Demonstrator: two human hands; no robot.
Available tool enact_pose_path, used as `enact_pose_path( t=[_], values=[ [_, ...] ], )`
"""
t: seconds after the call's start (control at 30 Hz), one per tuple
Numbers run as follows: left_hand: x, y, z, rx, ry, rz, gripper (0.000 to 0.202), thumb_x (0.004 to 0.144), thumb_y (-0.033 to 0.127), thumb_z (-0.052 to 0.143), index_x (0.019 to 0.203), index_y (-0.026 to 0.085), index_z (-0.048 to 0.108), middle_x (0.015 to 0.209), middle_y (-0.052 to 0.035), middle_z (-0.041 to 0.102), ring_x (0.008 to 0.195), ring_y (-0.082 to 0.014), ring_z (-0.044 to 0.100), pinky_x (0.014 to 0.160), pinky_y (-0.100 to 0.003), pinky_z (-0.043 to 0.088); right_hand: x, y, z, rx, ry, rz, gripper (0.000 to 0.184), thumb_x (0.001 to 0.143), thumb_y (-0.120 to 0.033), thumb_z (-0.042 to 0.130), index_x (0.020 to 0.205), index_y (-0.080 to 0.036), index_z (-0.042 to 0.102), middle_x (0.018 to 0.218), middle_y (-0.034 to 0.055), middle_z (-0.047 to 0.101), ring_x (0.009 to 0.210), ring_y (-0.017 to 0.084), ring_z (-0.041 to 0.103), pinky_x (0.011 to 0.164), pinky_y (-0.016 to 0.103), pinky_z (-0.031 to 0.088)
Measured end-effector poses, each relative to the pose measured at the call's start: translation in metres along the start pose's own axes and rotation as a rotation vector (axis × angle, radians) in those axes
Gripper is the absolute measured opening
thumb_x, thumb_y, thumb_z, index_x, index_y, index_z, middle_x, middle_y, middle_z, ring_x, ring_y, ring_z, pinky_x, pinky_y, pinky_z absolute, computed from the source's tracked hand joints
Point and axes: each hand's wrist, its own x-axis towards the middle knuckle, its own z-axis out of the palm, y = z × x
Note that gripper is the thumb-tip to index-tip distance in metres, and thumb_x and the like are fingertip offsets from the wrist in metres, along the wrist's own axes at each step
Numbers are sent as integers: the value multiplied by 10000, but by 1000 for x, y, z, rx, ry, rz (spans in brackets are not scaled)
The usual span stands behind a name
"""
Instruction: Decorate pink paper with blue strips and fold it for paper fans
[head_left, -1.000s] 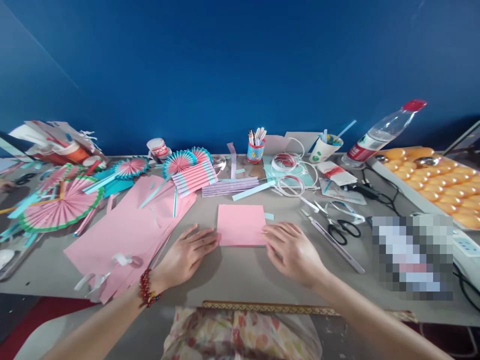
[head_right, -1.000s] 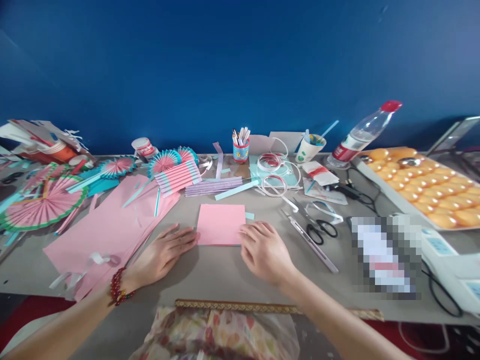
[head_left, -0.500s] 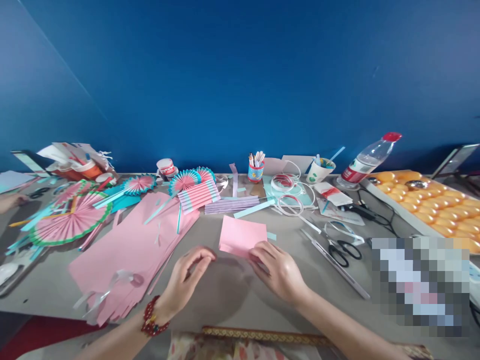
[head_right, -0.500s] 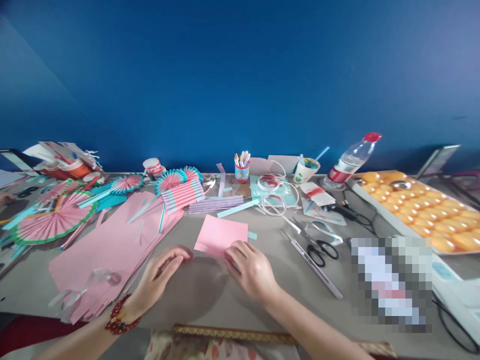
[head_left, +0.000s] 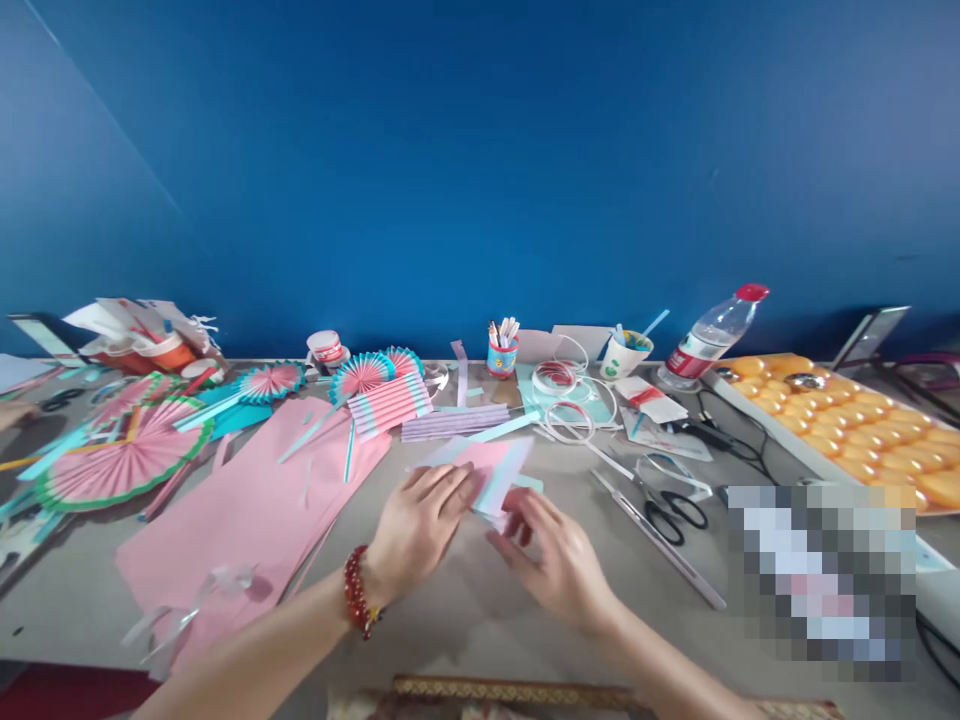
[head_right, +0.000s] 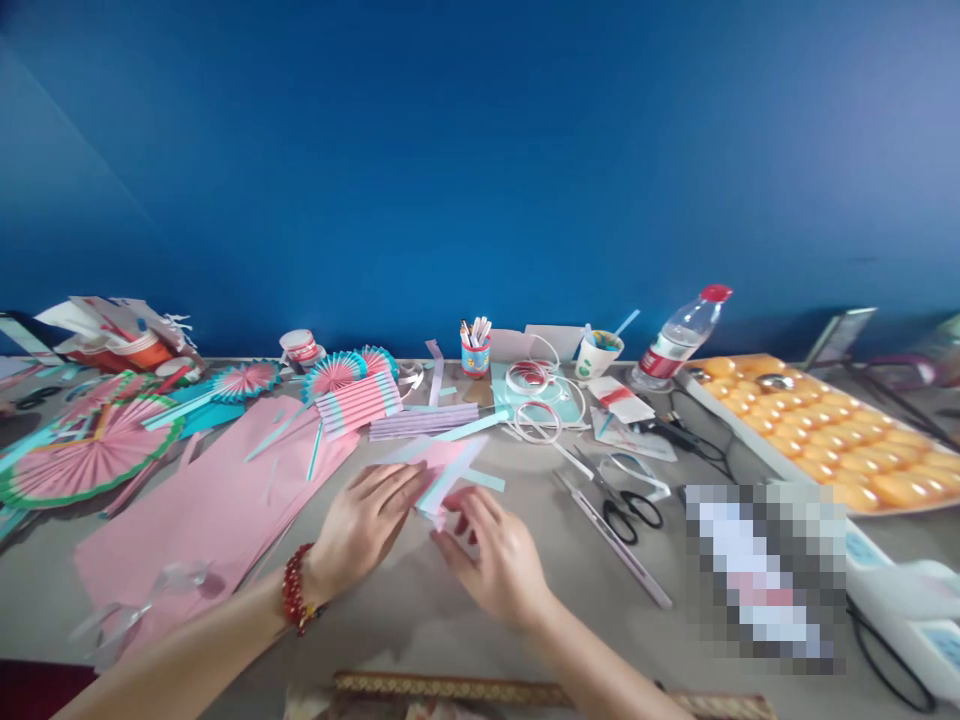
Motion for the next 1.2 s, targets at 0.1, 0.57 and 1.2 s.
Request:
enact_pose_path(
  t=[0.1,0.57,1.2],
  values=[
    [-9,-2,3,157,-79,5,398,982,124,402,1373,177,457,1259,-102,631,1119,-244,580,870,-392,456,-6,3,-12,-173,84,-102,260,912,-289,582,1148,-199,520,1033,100,642,873,206,624,768,324,505],
    [-46,-5,14,170,-333,35,158,948,104,442,955,169,586,955,-66,601,858,-208,544,743,-343,458,-21,32,-1,-414,-263,-256,176,928,-111,482,931,-190,639,890,57,660,796,176,572,712,287,428],
    [-34,-44,11,-521,-303,-439,121,919,226,563,841,182,646,841,-6,653,758,-141,618,717,-235,448,2,48,-7,42,-382,226,189,899,-258,497,865,-241,682,869,10,720,767,163,661,646,241,471]
  ],
)
